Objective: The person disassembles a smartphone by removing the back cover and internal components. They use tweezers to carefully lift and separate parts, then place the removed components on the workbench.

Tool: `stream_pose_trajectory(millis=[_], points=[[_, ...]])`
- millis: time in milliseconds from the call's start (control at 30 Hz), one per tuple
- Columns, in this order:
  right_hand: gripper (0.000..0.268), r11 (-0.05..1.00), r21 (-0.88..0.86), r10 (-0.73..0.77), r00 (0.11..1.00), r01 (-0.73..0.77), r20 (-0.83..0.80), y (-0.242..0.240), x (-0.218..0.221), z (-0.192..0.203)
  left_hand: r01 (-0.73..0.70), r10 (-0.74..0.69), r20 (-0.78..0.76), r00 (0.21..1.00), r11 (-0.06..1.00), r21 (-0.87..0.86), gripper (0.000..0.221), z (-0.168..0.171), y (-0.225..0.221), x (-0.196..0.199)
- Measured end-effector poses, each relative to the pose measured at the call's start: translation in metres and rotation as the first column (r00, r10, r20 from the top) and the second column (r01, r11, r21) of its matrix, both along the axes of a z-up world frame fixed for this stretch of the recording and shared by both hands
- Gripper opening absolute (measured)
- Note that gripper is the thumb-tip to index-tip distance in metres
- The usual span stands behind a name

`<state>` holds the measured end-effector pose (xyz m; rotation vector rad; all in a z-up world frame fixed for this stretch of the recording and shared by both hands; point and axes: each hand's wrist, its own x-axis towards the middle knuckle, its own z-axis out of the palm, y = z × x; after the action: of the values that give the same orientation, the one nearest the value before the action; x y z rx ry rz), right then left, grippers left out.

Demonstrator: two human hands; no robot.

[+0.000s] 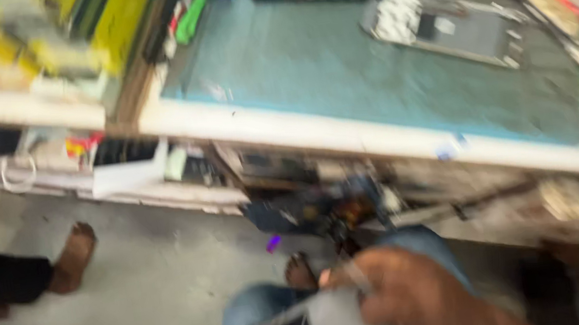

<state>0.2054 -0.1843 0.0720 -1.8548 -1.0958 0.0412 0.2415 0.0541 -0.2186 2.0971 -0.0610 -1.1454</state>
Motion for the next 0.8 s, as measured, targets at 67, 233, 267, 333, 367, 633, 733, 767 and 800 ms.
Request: stream_pose_trajectory(millis=[67,233,267,333,367,633,733,767,800], points=[[0.042,1.000,0.007,-0.001,0.999,0.001,-0.034,0.018,0.053,-0.028,0.056,-0.057,0.015,0.998,0.997,0.059,0.083,-0.017,0.021,0.071],[0.037,1.000,0.007,-0.008,0.988,0.009,-0.153,0.039,0.149,-0.084,0.116,-0.121,0.017,0.993,0.976,0.184,0.084,-0.002,0.076,0.193],[0.036,1.000,-0.012,-0.026,0.983,0.024,-0.180,0.033,0.157,-0.088,0.130,-0.135,0.016,0.991,0.972,0.194,0.084,0.008,0.075,0.209],[0.034,0.996,-0.072,-0.070,0.973,0.055,-0.222,0.017,0.168,-0.089,0.163,-0.172,0.030,0.985,0.966,0.200,0.084,0.030,0.065,0.241],[0.033,0.991,-0.110,-0.099,0.966,0.075,-0.237,0.009,0.173,-0.088,0.179,-0.190,0.041,0.981,0.965,0.191,0.085,0.040,0.057,0.256],[0.028,0.916,-0.362,-0.294,0.902,0.172,-0.316,-0.029,0.115,-0.133,0.260,-0.278,0.100,0.955,0.952,0.158,0.087,0.051,0.014,0.249],[0.027,0.917,-0.374,-0.264,0.915,0.140,-0.306,-0.005,0.075,-0.187,0.200,-0.224,0.128,0.966,0.964,0.176,0.088,0.034,0.056,0.201],[0.026,0.918,-0.369,-0.264,0.918,0.144,-0.296,0.002,0.054,-0.198,0.192,-0.216,0.132,0.968,0.966,0.172,0.088,0.028,0.067,0.179],[0.026,0.921,-0.362,-0.263,0.916,0.145,-0.302,0.009,0.026,-0.196,0.186,-0.208,0.128,0.970,0.968,0.166,0.089,0.027,0.075,0.149]])
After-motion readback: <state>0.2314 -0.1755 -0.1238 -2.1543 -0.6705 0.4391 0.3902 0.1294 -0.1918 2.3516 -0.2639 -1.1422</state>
